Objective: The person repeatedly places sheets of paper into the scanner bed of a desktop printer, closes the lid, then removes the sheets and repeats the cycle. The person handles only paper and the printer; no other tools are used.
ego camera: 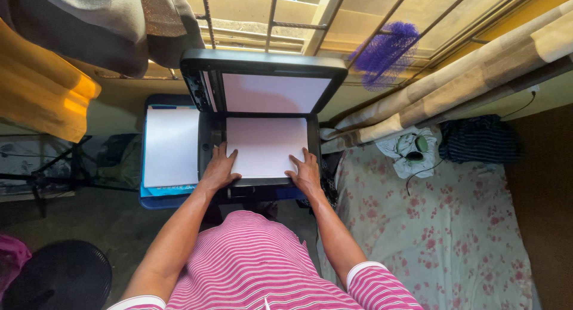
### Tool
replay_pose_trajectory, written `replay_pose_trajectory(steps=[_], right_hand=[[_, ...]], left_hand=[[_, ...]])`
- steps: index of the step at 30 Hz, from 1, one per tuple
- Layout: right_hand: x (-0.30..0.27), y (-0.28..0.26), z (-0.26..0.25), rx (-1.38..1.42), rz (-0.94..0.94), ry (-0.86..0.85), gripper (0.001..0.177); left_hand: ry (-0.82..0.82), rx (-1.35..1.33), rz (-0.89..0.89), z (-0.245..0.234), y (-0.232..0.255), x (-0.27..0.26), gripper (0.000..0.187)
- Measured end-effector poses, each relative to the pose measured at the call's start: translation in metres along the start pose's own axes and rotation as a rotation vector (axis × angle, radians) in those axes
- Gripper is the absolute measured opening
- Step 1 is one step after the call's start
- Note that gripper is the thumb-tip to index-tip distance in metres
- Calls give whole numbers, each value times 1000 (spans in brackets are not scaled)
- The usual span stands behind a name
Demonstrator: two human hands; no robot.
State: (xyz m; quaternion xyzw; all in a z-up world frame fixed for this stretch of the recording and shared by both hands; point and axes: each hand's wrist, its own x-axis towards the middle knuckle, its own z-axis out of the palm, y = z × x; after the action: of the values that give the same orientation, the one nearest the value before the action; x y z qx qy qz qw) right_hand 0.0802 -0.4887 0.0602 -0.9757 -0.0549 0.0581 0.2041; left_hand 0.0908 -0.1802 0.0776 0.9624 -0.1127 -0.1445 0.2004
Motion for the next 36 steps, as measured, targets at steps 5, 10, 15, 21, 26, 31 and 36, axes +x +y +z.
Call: replay_pose_trajectory(steps=[5, 10, 15, 21, 26, 31, 36], right_hand=[[-2, 5, 4, -10, -45, 53, 59], [-7, 8, 2, 7, -109, 87, 60], [-8, 9, -4, 2, -138, 78, 56], [-8, 15, 1, 38, -178, 128, 45], [2, 28, 16, 195, -125, 282, 41], [19, 42, 31, 306, -63, 421, 35], [42, 48, 9, 361, 81, 451, 45]], left_hand=[[14, -3, 36, 4, -1, 0, 85], [57, 7, 87, 7, -5, -7, 80], [50, 41, 96, 7, -3, -8, 77], [64, 68, 83, 9, 0, -11, 73], [90, 25, 92, 8, -1, -13, 71], [73, 10, 80, 9, -1, -14, 71], [60, -101, -56, 5, -2, -3, 92]])
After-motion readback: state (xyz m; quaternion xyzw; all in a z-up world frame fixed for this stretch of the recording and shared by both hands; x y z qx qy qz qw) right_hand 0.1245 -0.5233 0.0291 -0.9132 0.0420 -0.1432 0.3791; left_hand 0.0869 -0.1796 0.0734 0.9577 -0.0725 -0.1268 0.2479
